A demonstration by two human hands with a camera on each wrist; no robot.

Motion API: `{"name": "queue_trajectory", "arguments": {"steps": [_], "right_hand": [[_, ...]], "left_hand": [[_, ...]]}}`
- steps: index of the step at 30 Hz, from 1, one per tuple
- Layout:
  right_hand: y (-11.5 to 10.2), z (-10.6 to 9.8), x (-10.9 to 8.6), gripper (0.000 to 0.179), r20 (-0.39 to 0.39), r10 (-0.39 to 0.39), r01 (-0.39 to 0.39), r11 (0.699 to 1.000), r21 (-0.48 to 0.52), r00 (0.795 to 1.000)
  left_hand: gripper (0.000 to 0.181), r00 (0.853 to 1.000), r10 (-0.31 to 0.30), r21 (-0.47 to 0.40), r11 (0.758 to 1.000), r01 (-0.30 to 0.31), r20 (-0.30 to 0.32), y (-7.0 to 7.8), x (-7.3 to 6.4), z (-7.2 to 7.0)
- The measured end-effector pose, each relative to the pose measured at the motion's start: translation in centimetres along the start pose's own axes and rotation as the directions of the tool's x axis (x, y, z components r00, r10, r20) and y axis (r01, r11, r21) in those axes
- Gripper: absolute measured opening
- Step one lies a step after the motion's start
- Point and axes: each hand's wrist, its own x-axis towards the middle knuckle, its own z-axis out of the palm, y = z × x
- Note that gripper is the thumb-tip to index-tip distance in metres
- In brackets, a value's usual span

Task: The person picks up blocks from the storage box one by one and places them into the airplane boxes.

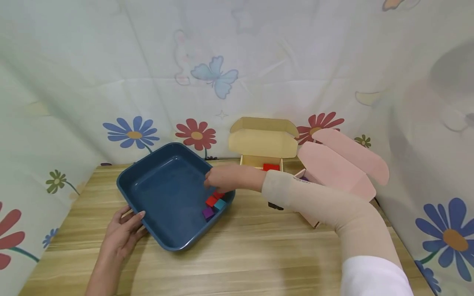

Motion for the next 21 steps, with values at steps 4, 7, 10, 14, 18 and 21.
{"name": "queue_trajectory", "arguments": {"steps": [4, 7, 10, 14, 18, 21], "right_hand": [[-1.8, 0.5, 1.3, 0.033, 0.072, -0.077, 0.078, 0.997, -0.011, 0.994], [-2.8, 1.3, 2.4, 0.037, 0.121, -0.11, 0.113, 0.993, -0.016, 0.986], [-3.5, 2.0, 3.5, 0.039, 0.162, -0.137, 0.146, 0.988, -0.046, 0.977], [-4.1, 2.8, 4.4, 0.033, 0.211, -0.177, 0.2, 0.975, -0.095, 0.961], [-4.6, 3.2, 4.9, 0.029, 0.233, -0.182, 0.218, 0.966, -0.141, 0.955], [-4.8, 3.4, 5.3, 0.026, 0.227, -0.163, 0.207, 0.961, -0.185, 0.96]], "left_hand": [[0.079, 1.0, 0.001, -0.003, 1.0, -0.001, -0.003, 0.0, 0.0, 0.0], [0.08, 1.0, 0.001, -0.004, 1.0, -0.001, -0.006, 0.1, 0.0, 0.0], [0.08, 1.0, 0.003, -0.007, 1.0, -0.003, -0.007, 0.0, 0.0, 0.0], [0.08, 1.0, 0.0, -0.009, 1.0, 0.0, -0.007, 0.0, 0.0, 0.1], [0.081, 1.0, 0.0, -0.008, 1.0, 0.0, -0.01, 0.0, -0.1, 0.1], [0.081, 1.0, 0.006, -0.008, 1.0, -0.006, -0.014, 0.0, -0.1, 0.0]]}}
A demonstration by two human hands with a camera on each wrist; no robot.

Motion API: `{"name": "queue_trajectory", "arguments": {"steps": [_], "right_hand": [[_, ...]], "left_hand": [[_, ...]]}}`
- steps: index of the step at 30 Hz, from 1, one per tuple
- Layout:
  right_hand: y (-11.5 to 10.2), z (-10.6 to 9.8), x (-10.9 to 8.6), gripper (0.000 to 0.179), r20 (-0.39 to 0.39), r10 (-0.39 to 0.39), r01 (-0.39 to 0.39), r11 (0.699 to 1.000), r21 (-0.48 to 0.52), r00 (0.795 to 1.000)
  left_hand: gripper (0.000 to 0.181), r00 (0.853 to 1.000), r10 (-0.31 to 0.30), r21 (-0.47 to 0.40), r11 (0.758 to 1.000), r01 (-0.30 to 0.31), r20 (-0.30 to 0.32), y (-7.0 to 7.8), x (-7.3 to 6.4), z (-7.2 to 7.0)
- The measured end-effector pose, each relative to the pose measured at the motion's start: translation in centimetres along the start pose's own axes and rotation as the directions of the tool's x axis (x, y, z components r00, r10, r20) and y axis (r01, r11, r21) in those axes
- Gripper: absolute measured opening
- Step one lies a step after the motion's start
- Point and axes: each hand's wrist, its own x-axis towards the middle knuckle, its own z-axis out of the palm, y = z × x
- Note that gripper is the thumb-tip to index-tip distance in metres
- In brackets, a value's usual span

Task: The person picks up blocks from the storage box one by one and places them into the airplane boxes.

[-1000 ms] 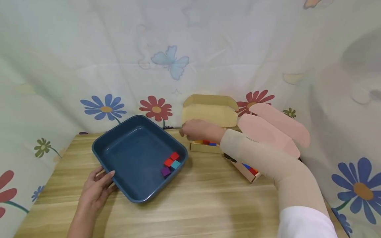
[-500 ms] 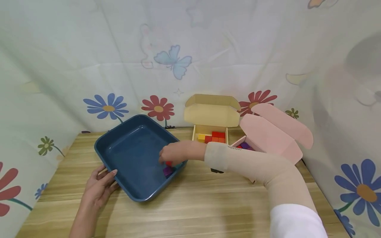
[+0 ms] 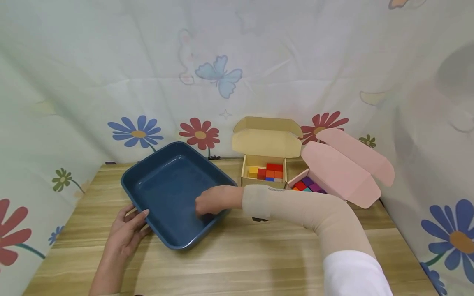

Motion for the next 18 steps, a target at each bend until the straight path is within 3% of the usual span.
{"name": "queue_trajectory", "arguments": {"steps": [13, 18], "right_hand": [[-0.5, -0.7, -0.1, 0.022, -0.032, -0.002, 0.001, 1.0, -0.025, 0.999], [-0.4, -1.1, -0.4, 0.025, -0.045, -0.002, 0.004, 1.0, 0.029, 0.999]], "left_hand": [[0.078, 1.0, -0.004, -0.009, 1.0, 0.004, 0.002, 0.1, -0.1, 0.0], [0.077, 1.0, -0.009, -0.013, 1.0, 0.009, 0.002, 0.2, -0.1, 0.0]]}}
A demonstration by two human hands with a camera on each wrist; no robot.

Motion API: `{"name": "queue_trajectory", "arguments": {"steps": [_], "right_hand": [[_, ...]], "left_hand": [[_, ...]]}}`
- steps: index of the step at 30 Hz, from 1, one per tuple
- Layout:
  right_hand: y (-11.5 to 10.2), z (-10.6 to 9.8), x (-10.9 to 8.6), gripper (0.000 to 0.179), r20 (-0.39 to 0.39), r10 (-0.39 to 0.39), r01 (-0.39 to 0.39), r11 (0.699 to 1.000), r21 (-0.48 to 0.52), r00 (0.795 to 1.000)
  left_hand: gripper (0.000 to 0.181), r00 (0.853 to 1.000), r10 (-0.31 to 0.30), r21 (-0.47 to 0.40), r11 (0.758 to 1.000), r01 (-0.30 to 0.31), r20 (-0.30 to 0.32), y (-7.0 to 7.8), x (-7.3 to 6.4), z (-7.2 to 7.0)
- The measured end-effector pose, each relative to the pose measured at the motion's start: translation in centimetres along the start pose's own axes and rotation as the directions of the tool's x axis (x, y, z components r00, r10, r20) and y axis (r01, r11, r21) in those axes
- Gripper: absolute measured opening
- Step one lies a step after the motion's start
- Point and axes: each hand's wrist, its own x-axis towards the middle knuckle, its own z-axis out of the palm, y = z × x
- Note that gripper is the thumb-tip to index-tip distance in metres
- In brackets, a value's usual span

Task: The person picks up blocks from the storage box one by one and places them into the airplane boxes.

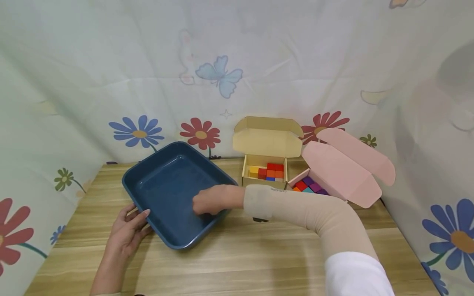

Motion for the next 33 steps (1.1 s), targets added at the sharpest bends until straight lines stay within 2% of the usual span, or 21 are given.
{"name": "queue_trajectory", "arguments": {"steps": [8, 16, 27, 33], "right_hand": [[0.1, -0.7, -0.8, 0.03, -0.003, -0.005, 0.005, 1.0, 0.017, 1.0], [0.5, -1.5, -1.7, 0.024, -0.033, 0.016, -0.016, 1.0, -0.006, 0.999], [1.9, -2.3, -3.6, 0.029, -0.037, 0.127, -0.124, 0.99, 0.07, 0.991], [2.9, -3.2, -5.2, 0.025, -0.029, 0.121, -0.119, 0.992, 0.05, 0.992]], "left_hand": [[0.08, 1.0, -0.001, 0.008, 1.0, 0.001, 0.001, 0.0, 0.0, 0.0], [0.079, 1.0, 0.004, 0.0, 1.0, -0.004, 0.002, -0.1, 0.2, 0.0], [0.082, 1.0, 0.006, 0.011, 1.0, -0.006, 0.009, -0.2, 0.3, -0.1], [0.083, 1.0, 0.008, 0.017, 1.0, -0.009, 0.008, -0.2, 0.2, -0.3]]}}
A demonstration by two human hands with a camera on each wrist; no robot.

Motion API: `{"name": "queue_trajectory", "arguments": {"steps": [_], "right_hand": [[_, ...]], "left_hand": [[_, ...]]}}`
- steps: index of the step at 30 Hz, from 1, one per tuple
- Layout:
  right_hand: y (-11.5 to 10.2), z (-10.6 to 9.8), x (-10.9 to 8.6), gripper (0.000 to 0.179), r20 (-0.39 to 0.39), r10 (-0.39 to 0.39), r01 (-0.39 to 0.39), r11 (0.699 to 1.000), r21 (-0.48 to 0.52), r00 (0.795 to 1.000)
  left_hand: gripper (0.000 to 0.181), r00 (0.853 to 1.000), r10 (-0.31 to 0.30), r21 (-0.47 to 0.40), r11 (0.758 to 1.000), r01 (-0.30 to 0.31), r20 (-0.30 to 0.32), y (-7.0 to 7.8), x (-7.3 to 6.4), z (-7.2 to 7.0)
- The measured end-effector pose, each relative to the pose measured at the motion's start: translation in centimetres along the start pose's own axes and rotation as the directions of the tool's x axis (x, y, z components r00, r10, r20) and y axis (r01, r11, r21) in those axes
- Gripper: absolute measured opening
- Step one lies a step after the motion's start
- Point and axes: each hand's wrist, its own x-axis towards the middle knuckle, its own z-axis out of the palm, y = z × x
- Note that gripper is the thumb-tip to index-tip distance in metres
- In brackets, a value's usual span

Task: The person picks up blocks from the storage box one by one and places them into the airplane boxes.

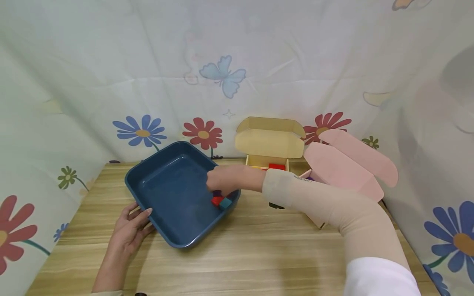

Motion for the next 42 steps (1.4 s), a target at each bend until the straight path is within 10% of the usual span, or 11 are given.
{"name": "queue_trajectory", "arguments": {"steps": [11, 23, 42], "right_hand": [[2.6, -0.3, -2.5, 0.022, -0.027, 0.093, -0.091, 0.992, 0.085, 0.995], [6.5, 0.8, -5.7, 0.011, -0.222, 0.074, -0.06, 0.996, 0.072, 0.972], [10.1, 3.4, -8.1, 0.009, -0.153, 0.147, -0.126, 0.982, 0.14, 0.977]], "left_hand": [[0.081, 1.0, -0.001, -0.011, 1.0, 0.001, -0.006, -0.1, 0.1, -0.2], [0.08, 1.0, -0.002, -0.014, 1.0, 0.002, -0.01, 0.0, 0.0, 0.1], [0.08, 1.0, 0.007, -0.018, 1.0, -0.007, -0.005, -0.2, 0.0, 0.0]]}}
